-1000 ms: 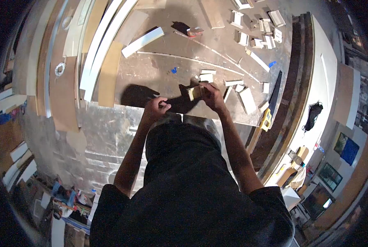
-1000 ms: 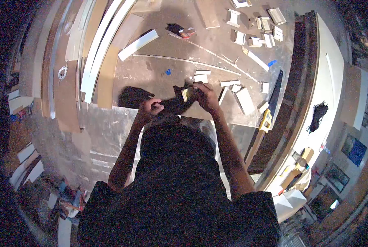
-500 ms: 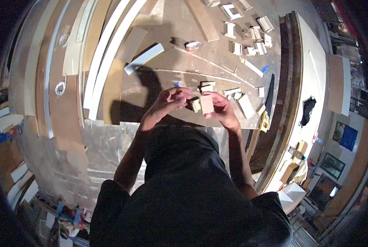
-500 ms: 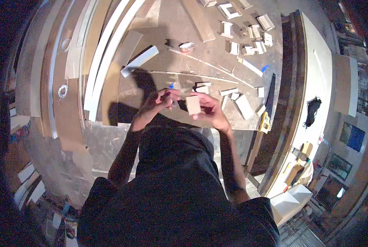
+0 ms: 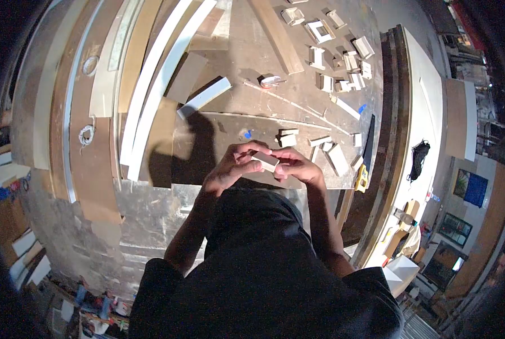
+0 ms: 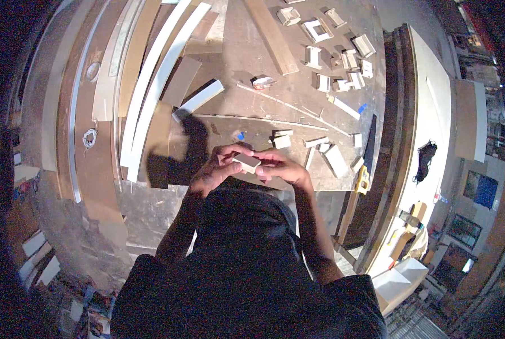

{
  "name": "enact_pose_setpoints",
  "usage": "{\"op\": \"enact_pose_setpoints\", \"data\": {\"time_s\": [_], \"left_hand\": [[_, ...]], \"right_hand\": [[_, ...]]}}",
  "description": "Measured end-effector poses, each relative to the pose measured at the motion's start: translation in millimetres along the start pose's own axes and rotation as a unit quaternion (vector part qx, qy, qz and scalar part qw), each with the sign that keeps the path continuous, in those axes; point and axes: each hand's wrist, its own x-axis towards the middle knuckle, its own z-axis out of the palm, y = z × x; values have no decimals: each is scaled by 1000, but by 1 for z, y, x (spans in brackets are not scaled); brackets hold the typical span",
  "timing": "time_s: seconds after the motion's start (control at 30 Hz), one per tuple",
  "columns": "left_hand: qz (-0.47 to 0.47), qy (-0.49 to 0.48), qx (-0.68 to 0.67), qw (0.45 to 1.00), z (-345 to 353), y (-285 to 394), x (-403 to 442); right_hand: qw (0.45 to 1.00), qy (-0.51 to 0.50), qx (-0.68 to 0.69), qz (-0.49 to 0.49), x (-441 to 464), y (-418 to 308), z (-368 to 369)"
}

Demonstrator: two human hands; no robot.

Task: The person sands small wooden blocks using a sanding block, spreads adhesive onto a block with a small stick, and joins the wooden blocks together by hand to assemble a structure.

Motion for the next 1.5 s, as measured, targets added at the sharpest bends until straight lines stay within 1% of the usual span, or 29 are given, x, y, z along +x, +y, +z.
{"op": "enact_pose_setpoints", "data": {"time_s": [0.03,0.07,0.13,0.17,0.2,0.27,0.3,0.37,0.43,0.57,0.63,0.67,0.73,0.8,0.83,0.87,0.9,0.93,0.97,1.0,1.07,1.1,1.13,1.17,1.2,1.27,1.33,1.43,1.5], "left_hand": [[31,28,12,999,-1,-1,0],[62,56,23,996,-3,-2,1],[58,70,34,995,-4,15,2],[54,85,45,994,-6,23,2],[55,85,46,994,-9,25,3],[44,131,181,974,-17,23,5],[54,140,173,974,-12,28,7],[74,152,154,973,-3,38,10],[84,148,126,977,-2,46,13],[126,145,92,977,-25,15,24],[71,160,88,981,-36,5,27],[71,162,89,980,-40,-1,29],[123,143,-36,981,-35,2,36],[123,145,-41,981,-34,6,43],[100,153,-23,983,-36,9,49],[76,162,-6,984,-39,12,54],[71,168,91,979,-45,18,62],[70,169,91,979,-54,20,74],[111,189,239,946,-62,21,86],[148,203,380,890,-70,20,98],[121,217,339,907,-75,19,123],[154,189,410,879,-78,22,135],[187,161,478,843,-81,25,147],[170,139,549,806,-83,30,156],[169,140,549,806,-87,25,164],[215,131,580,774,-97,9,177],[199,115,581,781,-101,7,181],[201,105,586,778,-103,0,186],[217,115,560,791,-100,-5,186]], "right_hand": [[997,-28,-63,-18,5,-23,6],[997,-27,-63,-18,7,-34,8],[995,11,-101,-20,10,-48,6],[987,80,-138,-23,14,-50,2],[980,116,-158,-21,18,-55,2],[977,115,-181,-17,25,-74,20],[977,114,-181,-17,31,-74,24],[965,176,-178,-78,43,-75,28],[967,178,-160,-85,49,-76,25],[970,189,-115,-102,60,-73,22],[974,178,-106,-91,65,-78,19],[978,167,-96,-81,67,-80,18],[980,161,-107,-54,71,-86,16],[978,149,-139,-45,80,-86,5],[978,148,-138,-43,88,-79,-10],[933,239,-231,-137,98,-70,-29],[862,323,-317,-228,107,-66,-44],[818,425,-333,-199,111,-77,-50],[774,470,-380,-188,117,-81,-57],[726,512,-425,-175,122,-85,-65],[708,520,-453,-151,142,-78,-83],[690,526,-480,-131,150,-72,-91],[689,527,-480,-130,156,-70,-98],[695,499,-504,-121,161,-69,-105],[699,470,-527,-112,166,-66,-111],[691,466,-535,-138,173,-59,-122],[718,482,-484,-135,175,-58,-125],[698,463,-519,-166,170,-67,-120],[700,447,-529,-176,167,-73,-117]]}}
